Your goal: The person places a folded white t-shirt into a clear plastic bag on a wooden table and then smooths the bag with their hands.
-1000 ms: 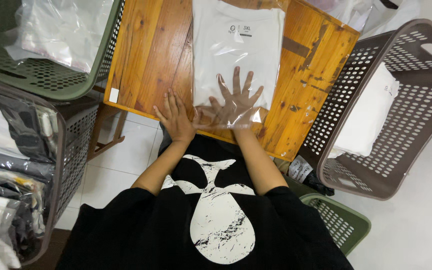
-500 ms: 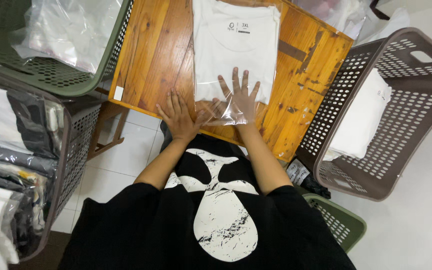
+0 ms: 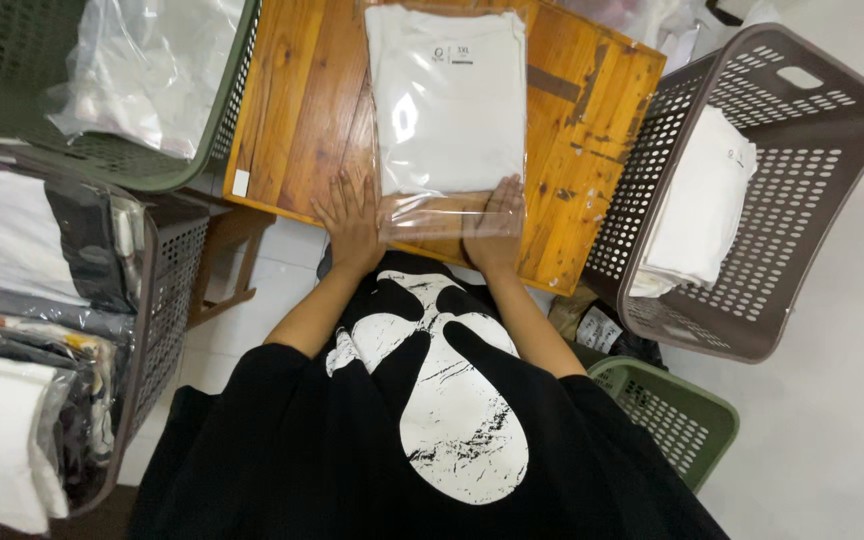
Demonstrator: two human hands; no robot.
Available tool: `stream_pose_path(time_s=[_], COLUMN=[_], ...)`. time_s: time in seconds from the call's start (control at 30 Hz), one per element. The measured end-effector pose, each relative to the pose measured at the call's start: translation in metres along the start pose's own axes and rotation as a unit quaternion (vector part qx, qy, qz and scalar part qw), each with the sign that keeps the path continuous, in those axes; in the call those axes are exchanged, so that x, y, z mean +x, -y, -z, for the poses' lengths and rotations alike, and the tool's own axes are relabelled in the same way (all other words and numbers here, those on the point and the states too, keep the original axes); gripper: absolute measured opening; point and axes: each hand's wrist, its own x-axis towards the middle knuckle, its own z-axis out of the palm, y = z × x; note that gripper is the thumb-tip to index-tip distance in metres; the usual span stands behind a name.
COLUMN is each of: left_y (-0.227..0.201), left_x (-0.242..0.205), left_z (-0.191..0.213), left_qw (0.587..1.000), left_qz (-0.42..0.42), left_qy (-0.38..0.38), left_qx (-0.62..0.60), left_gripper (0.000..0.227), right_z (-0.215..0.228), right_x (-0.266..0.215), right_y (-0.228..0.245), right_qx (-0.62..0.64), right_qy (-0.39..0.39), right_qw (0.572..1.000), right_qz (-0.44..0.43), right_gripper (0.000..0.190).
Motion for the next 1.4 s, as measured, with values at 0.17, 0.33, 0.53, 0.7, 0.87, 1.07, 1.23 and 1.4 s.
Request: stream_pose_path(time_s=[0.17, 0.33, 0.53, 0.7, 0.87, 1.07, 1.23, 1.4], left_y=[0.001, 0.028, 0.081, 0.025, 0.005, 0.011, 0.005, 0.000], left_x=[0.001, 0.008, -0.005, 0.032, 0.052, 0.049, 0.061, 0.095], left_z=[0.009, 0.041, 0.053, 0.089, 0.038, 0.042, 0.066, 0.048], left_qw=[0.996, 0.960, 0.939, 0.974, 0.977, 0.988, 0.981, 0.992], left_qz=[0.016, 0.048, 0.009, -0.056, -0.069, -0.106, -0.085, -0.113], left_qy=[0.060, 0.238, 0.144, -0.071, 0.200, 0.094, 0.168, -0.042], left_qx=[-0.064, -0.139, -0.313, -0.210, -0.040, -0.067, -0.045, -0.026], left_gripper=[0.061, 0.082, 0.093, 0.061, 0.057, 0.055, 0.063, 0.068], right_z=[-0.003, 0.134, 0.082, 0.076, 0.029, 0.018, 0.034, 0.031], right_x=[-0.009, -0.016, -0.030, 0.011, 0.011, 0.010, 0.020, 0.051], right_y=[-0.003, 0.034, -0.030, 0.025, 0.056, 0.051, 0.050, 0.033], right_qx=[-0.061, 0.135, 0.371, 0.172, -0.014, -0.028, 0.022, 0.064], right_qy=[-0.051, 0.293, 0.088, 0.042, 0.103, 0.123, 0.163, 0.070], right_qw=[0.996, 0.941, 0.916, 0.980, 0.994, 0.992, 0.986, 0.994], right_qz=[0.044, 0.104, -0.125, -0.086, 0.032, 0.024, -0.005, -0.045], right_gripper=[0.082, 0.034, 0.026, 0.045, 0.060, 0.063, 0.064, 0.059])
